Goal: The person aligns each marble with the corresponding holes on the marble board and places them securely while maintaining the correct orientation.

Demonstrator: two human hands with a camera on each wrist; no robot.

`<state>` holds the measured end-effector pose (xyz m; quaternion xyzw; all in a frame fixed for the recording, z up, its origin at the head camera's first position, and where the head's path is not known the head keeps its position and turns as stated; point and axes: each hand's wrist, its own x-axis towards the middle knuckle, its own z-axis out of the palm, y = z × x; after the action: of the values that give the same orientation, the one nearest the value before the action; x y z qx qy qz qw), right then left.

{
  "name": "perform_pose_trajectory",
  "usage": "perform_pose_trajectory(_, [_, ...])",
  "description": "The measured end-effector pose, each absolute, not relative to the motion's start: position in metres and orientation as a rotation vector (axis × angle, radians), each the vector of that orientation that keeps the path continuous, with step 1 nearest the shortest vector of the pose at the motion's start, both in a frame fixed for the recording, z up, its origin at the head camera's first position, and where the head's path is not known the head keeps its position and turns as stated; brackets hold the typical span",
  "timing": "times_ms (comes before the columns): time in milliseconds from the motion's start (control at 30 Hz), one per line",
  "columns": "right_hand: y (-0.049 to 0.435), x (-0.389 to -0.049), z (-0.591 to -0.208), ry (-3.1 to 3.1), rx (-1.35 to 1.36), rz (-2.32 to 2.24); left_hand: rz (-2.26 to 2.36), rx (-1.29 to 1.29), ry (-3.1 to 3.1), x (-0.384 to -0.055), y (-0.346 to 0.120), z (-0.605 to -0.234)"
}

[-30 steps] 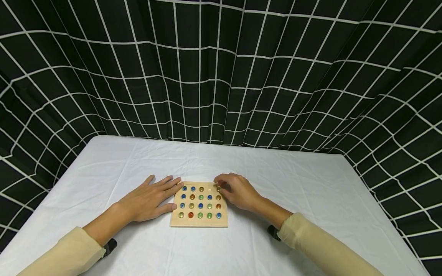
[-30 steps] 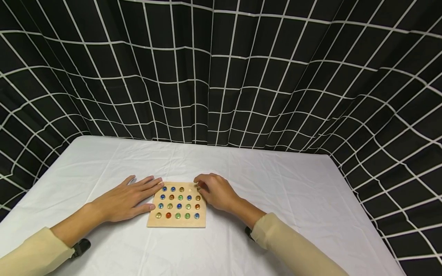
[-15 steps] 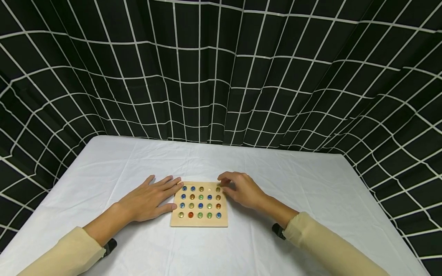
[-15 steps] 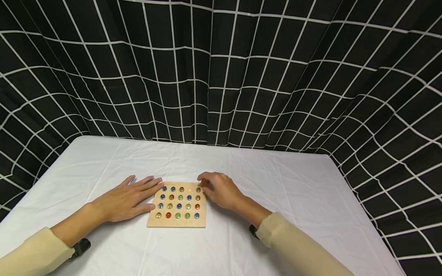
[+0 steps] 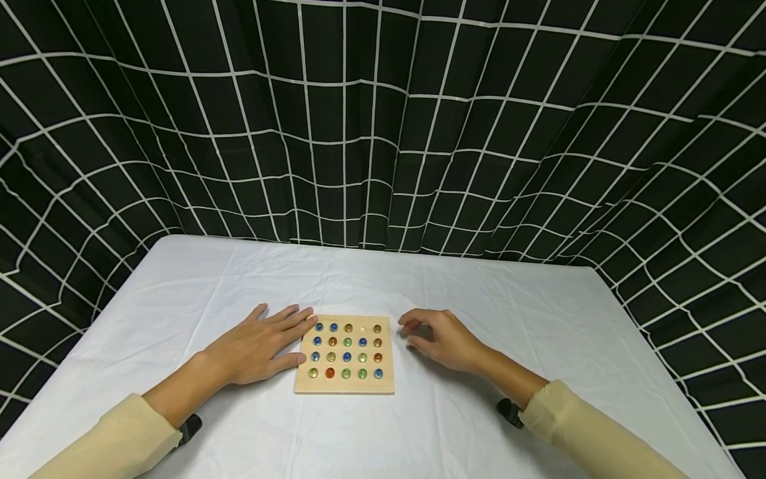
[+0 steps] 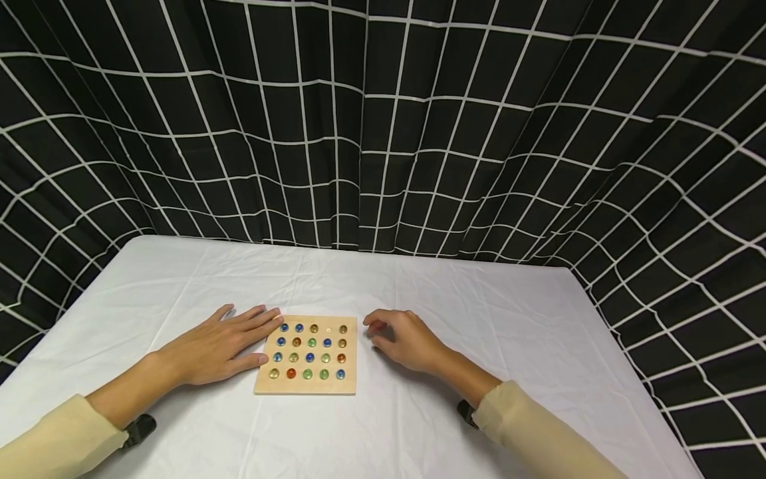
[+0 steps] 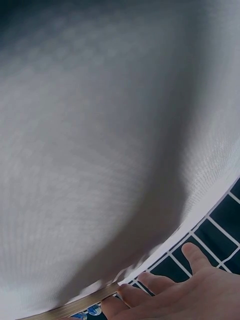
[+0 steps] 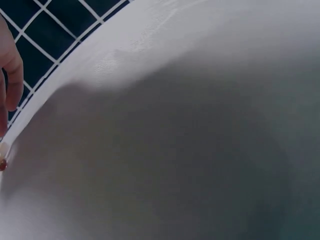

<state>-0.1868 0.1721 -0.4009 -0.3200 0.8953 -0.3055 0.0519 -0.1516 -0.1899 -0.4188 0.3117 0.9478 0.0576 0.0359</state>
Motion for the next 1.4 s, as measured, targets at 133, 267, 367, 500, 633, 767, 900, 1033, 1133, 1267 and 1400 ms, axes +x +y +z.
perform_pose_trajectory(133, [0.176, -0.183, -0.403, 2.709, -1.001, -0.916, 0.172, 0.954, 2.911, -0.152, -0.190, -0.419])
perform_pose_trajectory(267, [0.181, -0.180, -0.405, 2.704, -1.010, -0.917, 0.176, 0.955, 2.909, -0.152, -0.189, -0.419])
perform_pose_trajectory(367, [0.183, -0.179, -0.407, 2.697, -1.009, -0.923, 0.177, 0.952, 2.907, -0.152, -0.189, -0.419])
perform_pose_trajectory(500, [0.185, -0.178, -0.409, 2.692, -1.017, -0.917, 0.175, 0.946, 2.908, -0.151, -0.189, -0.418])
perform_pose_trajectory(633, [0.184, -0.178, -0.410, 2.695, -1.043, -0.903, 0.181, 0.942, 2.907, -0.151, -0.189, -0.417])
perform_pose_trajectory(767, [0.183, -0.179, -0.411, 2.709, -1.057, -0.883, 0.187, 0.941, 2.905, -0.150, -0.189, -0.416])
perform_pose_trajectory(900, [0.182, -0.179, -0.412, 2.714, -1.050, -0.876, 0.189, 0.940, 2.903, -0.150, -0.188, -0.417])
perform_pose_trajectory(1033, [0.181, -0.179, -0.412, 2.714, -1.045, -0.872, 0.188, 0.940, 2.905, -0.151, -0.189, -0.417])
perform_pose_trajectory(1133, [0.180, -0.179, -0.411, 2.711, -1.043, -0.872, 0.188, 0.943, 2.905, -0.151, -0.189, -0.418])
perform_pose_trajectory(1267, [0.179, -0.179, -0.410, 2.711, -1.045, -0.871, 0.187, 0.950, 2.904, -0.151, -0.189, -0.418])
perform_pose_trajectory(1400, [0.176, -0.180, -0.408, 2.736, -1.042, -0.860, 0.188, 0.959, 2.907, -0.151, -0.189, -0.418])
